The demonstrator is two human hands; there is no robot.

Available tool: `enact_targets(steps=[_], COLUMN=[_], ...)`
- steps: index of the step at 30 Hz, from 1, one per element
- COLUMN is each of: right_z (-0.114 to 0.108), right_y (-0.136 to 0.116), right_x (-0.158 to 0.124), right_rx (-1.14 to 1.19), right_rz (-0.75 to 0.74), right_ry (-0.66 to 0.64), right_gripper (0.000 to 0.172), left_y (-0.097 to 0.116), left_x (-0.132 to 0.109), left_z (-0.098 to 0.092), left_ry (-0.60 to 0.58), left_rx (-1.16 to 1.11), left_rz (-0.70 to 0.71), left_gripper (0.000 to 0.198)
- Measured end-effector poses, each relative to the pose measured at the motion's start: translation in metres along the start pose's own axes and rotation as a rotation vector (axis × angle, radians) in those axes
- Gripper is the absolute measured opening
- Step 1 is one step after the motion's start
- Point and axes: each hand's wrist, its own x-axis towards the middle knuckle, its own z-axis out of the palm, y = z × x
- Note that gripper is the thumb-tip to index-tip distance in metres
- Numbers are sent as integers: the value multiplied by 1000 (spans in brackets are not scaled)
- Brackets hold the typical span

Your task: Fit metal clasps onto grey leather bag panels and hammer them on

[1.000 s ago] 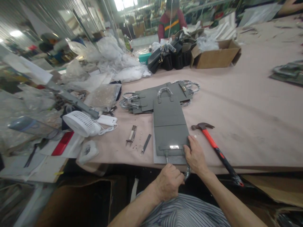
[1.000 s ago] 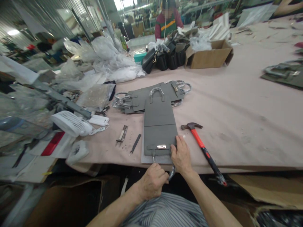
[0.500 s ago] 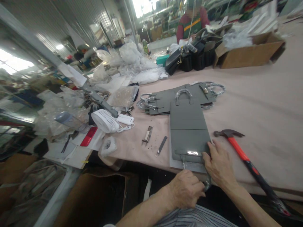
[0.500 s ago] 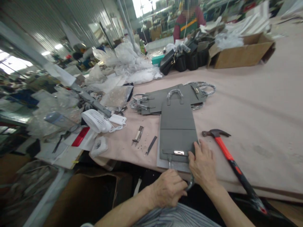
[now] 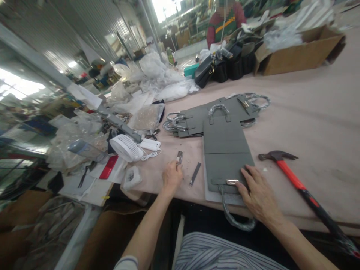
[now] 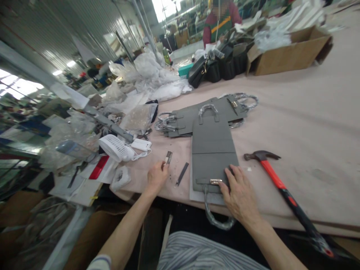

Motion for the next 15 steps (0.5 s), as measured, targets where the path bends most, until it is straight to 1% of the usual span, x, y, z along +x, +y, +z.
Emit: enact_targets(steps=[2, 4, 6, 7, 10, 13, 15], right_z=[0, -1, -1, -2, -4, -5, -6], right_y=[-1, -3, -4, -5, -7, -8, -9], right_x=[-1, -2, -3, -3, -3, -3, -3], right_rx=[19, 33, 46, 51, 57, 53, 54], right_rz=[13, 29, 44, 51, 68, 75, 79], right_ry=[2, -3, -10, -15, -29, -39, -38], right_gripper=[51, 50, 50, 50, 49, 48, 49], left_y=[-14, -21, -24, -25, -28, -34, -39], left_x=[23, 39, 51, 56, 69, 78, 79], left_z=[-4, -4, -2, -1, 3, 5, 3], left_ry=[-118, -266, -378, -412, -469, -510, -515], left_rx=[116, 171, 179, 173, 146, 83, 9], left_rz=[-75, -124, -164, -176, -191, -211, -222], left_gripper=[28, 33, 30, 26, 15, 16, 19])
